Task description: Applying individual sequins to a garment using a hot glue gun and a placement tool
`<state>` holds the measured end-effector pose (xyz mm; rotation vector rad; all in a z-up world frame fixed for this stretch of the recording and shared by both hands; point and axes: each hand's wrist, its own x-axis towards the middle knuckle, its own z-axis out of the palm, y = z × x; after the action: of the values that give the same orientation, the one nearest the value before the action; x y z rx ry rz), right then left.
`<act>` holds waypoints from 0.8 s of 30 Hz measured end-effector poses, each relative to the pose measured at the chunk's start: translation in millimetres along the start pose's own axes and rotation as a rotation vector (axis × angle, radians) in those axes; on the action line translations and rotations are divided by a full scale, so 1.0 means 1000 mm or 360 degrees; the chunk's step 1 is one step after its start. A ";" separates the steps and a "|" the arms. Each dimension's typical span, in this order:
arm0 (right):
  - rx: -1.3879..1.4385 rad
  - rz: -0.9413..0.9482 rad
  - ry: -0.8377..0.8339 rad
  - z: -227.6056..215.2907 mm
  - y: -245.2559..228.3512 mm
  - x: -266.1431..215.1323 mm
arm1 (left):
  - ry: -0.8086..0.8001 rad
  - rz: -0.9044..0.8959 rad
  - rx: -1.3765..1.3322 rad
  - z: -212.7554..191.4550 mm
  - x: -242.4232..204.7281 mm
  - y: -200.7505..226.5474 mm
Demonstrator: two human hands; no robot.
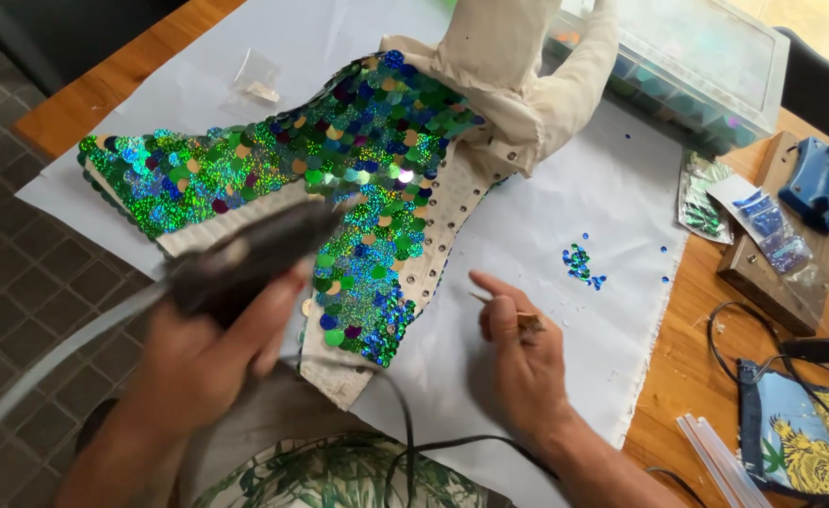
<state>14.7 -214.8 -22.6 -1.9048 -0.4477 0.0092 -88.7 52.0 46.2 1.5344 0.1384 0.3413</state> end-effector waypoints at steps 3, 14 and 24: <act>0.0339 0.0327 -0.0293 -0.015 -0.015 0.003 | 0.0006 0.0032 -0.0559 -0.024 -0.036 -0.040; -0.0086 0.0389 -0.0243 -0.035 -0.003 0.002 | -0.0298 -0.0218 -0.0137 -0.020 -0.063 -0.052; -0.0321 0.0155 0.0410 -0.089 -0.023 0.021 | -0.0147 -0.0428 0.0685 -0.011 -0.066 -0.043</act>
<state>46.8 -281.6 36.0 -2.0897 -0.1859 -0.2226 -148.8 42.2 -5.3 1.9249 0.3595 0.0237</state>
